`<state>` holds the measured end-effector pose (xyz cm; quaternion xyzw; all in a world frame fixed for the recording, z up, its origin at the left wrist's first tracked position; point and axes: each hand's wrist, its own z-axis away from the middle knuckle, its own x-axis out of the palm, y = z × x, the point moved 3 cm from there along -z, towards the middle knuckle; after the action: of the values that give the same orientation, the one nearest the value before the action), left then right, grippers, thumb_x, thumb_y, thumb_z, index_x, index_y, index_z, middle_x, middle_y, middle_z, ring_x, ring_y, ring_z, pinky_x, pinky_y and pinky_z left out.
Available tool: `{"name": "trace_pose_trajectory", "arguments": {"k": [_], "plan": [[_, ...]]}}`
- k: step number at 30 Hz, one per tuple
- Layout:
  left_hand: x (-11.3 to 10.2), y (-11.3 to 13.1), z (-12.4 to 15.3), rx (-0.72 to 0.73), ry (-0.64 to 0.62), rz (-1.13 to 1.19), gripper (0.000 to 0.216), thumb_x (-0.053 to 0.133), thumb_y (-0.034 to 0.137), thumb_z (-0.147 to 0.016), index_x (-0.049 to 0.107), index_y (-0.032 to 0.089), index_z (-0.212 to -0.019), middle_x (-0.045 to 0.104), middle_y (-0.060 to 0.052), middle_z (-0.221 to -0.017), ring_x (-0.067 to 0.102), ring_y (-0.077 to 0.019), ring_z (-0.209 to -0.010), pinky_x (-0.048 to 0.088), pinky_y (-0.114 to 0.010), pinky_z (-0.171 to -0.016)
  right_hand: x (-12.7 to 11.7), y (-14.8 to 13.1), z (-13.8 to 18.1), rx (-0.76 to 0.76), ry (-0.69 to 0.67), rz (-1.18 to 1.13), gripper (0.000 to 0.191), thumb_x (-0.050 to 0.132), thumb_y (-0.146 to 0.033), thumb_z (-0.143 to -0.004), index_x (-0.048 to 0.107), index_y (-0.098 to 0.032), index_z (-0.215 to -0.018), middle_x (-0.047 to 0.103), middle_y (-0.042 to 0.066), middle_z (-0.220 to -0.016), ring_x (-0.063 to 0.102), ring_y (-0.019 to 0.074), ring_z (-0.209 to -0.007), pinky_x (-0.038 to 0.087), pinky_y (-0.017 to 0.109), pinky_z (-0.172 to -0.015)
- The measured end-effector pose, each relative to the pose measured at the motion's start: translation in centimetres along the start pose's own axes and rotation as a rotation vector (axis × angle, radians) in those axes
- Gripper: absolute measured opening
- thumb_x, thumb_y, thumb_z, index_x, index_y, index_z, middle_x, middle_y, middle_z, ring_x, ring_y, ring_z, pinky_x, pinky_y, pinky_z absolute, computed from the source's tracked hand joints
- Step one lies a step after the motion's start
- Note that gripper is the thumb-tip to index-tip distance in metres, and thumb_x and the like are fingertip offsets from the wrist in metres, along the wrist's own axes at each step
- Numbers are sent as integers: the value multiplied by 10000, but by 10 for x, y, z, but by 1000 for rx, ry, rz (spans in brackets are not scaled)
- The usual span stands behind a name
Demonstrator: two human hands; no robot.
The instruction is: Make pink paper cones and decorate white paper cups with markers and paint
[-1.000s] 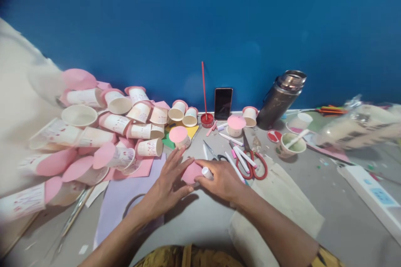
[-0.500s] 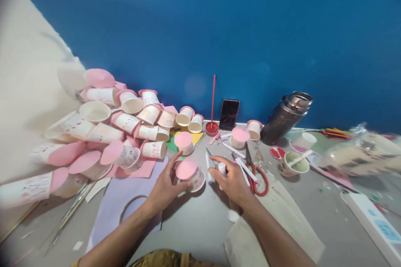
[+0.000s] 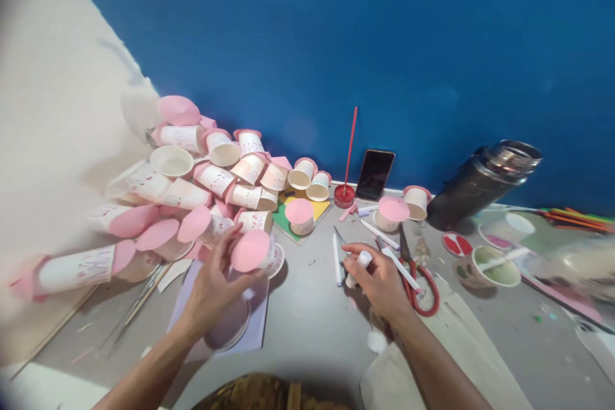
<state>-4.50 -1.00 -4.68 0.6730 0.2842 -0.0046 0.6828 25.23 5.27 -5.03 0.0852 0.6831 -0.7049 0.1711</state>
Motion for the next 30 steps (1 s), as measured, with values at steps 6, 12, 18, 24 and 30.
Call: {"name": "trace_pose_trajectory", "arguments": {"k": [6,12,18,24,30], "plan": [[-57,-16,25,-57,300,-71,895,849,422,-678,473,259,-1473,574,-121,-1433,567,-336,-1312,472,-491,-1103,2,16,0,6,-64,-121,393,749,-537,-784,782,-207,-995,784,89,-876,715,235,-744,602,330,-635],[-83,-43,50,-156,383,-190,893,805,436,-724,417,275,-1513,500,-138,-1516,522,-354,-1360,436,-529,-1125,6,26,0,-13,-72,-97,286,743,-488,-804,791,-241,-940,773,88,-908,715,261,-758,606,374,-646],[-75,-49,48,-145,402,-306,906,805,455,-714,409,271,-1508,546,-146,-1448,558,-358,-1297,471,-527,-1067,-1,19,-2,-164,60,5,229,718,-479,-816,786,-264,-856,724,72,-945,679,257,-863,571,332,-662],[-83,-55,33,-86,418,-328,949,817,460,-722,371,287,-1541,516,-143,-1495,571,-352,-1284,471,-522,-1074,-6,30,-1,-29,119,54,321,724,-517,-797,792,-222,-904,688,27,-705,573,178,-592,463,279,-516],[-89,-69,23,-32,425,-316,993,838,462,-729,347,268,-1569,469,-160,-1537,510,-372,-1364,460,-519,-1114,-1,26,-3,-8,88,-16,345,743,-497,-769,781,-178,-894,686,28,-688,581,174,-604,470,263,-542]]}}
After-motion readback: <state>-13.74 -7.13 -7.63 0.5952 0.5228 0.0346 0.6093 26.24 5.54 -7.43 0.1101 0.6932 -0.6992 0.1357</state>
